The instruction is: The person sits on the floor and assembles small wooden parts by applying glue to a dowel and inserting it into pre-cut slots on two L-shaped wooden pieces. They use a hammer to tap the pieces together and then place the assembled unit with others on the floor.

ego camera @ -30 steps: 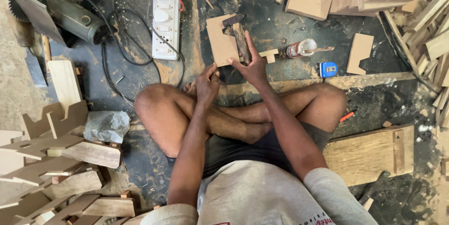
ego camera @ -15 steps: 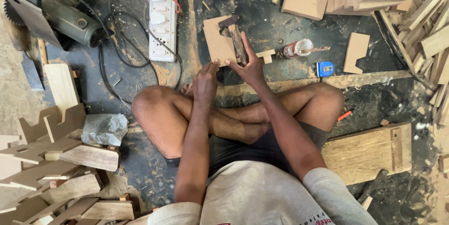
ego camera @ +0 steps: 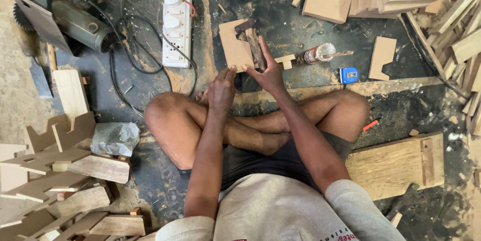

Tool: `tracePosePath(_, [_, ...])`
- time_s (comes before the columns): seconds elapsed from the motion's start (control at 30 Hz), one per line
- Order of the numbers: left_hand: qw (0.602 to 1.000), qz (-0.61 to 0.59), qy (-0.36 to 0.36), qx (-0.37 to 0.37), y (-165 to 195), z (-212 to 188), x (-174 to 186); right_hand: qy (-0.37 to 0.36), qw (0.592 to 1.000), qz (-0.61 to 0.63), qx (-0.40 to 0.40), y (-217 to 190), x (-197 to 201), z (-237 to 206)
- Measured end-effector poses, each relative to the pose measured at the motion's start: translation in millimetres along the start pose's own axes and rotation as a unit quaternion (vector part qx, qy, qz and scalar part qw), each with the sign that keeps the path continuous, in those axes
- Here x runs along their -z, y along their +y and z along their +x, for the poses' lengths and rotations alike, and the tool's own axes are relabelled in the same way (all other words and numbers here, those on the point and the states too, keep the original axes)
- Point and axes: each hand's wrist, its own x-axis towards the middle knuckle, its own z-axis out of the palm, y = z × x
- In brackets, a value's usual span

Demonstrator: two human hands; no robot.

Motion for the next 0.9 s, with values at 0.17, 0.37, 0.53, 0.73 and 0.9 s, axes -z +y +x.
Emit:
tracePosePath(0.17, [0.996,-0.082,-0.002,0.045,2,11,16,0.001,1.0,-0.012,0.016,-1,1,1])
tracePosePath(0.37, [0.924,-0.263,-0.121,0.251,-17,60,20,-0.011,1.0,-0.01,-0.026,-2,1,0])
tracePosePath(0.53, [0.853,-0.388,-0.227,0.267,-28,85,16,0.002,1.0,-0.027,0.015,0,0,0])
tracePosePath(0.73, [0.813,-0.415,-0.247,0.324,-27,86,17,0.0,1.0,-0.011,0.008,2,2,-3])
tracePosePath(0.9, [0.824,-0.409,-0.238,0.312,-26,85,19,0.0,1.0,-0.006,-0.003,3,2,-4])
